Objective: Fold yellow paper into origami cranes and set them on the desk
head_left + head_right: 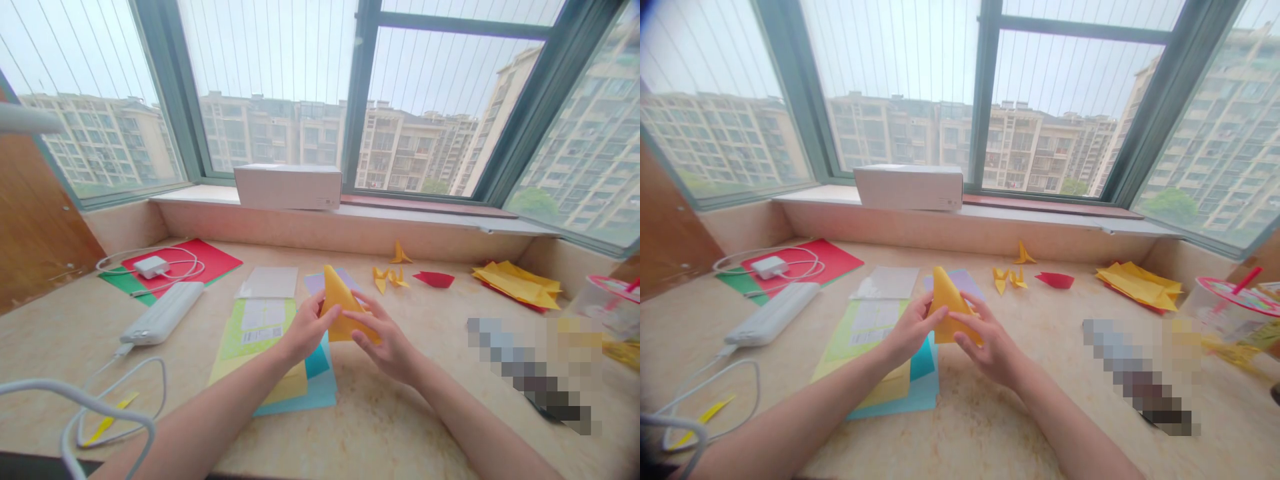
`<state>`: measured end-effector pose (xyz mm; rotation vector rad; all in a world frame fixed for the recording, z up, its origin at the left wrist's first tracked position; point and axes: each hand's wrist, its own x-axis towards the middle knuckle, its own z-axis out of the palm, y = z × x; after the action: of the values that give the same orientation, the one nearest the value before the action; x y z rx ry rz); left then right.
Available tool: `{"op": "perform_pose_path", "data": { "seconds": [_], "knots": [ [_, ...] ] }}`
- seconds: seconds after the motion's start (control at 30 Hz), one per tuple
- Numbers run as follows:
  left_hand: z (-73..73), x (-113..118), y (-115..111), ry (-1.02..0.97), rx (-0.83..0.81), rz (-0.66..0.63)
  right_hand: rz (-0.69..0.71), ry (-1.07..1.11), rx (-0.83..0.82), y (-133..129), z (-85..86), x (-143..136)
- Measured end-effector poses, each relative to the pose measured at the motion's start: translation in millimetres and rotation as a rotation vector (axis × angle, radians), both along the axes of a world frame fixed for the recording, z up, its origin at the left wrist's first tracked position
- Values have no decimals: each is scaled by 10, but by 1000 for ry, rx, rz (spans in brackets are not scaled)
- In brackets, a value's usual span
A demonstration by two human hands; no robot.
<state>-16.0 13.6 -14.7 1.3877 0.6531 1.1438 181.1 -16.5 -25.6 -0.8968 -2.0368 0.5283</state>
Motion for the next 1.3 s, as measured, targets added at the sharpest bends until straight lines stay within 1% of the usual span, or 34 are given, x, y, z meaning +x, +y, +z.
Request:
{"op": "perform_pose_path", "data": {
  "seconds": [0.07, 0.17, 0.27, 0.33, 0.47, 0.53, 0.6, 0.77, 0.87, 0.93, 1.0, 1.07, 1.2, 1.3],
  "knots": [
    [-2, 5, -3, 23, 5, 6, -63, 100, -33, -8, 6, -23],
    [-5, 11, -14, 37, -2, -11, -146, 213, -167, -8, -5, -52],
    [4, 14, -35, 30, 2, -38, -109, 381, -350, 11, -14, -69],
    [18, 11, -51, 37, 12, -64, -72, 513, -442, 29, -8, -70],
    [48, 2, -91, 20, 11, -129, -70, 668, -531, 58, 17, -55],
    [51, 6, -104, 11, 7, -147, -75, 703, -552, 68, 24, -51],
    [37, 17, -98, 23, 11, -124, -75, 724, -569, 77, 25, -51],
    [-22, 16, 0, 37, -19, 41, -64, 739, -547, 107, 29, -32],
    [-18, -11, 52, 26, -66, 140, -48, 749, -532, 108, 75, 0],
    [3, -24, 60, 15, -87, 180, -26, 748, -529, 98, 114, 16],
    [27, -27, 51, 13, -98, 189, -39, 732, -518, 90, 136, 23],
    [46, -23, 33, 23, -101, 176, -81, 727, -491, 96, 133, 28],
    [64, -16, 5, 24, -96, 120, -175, 785, -453, 155, 92, 75],
    [65, -27, 7, 10, -104, 76, -226, 829, -443, 195, 99, 134]
  ]
}}
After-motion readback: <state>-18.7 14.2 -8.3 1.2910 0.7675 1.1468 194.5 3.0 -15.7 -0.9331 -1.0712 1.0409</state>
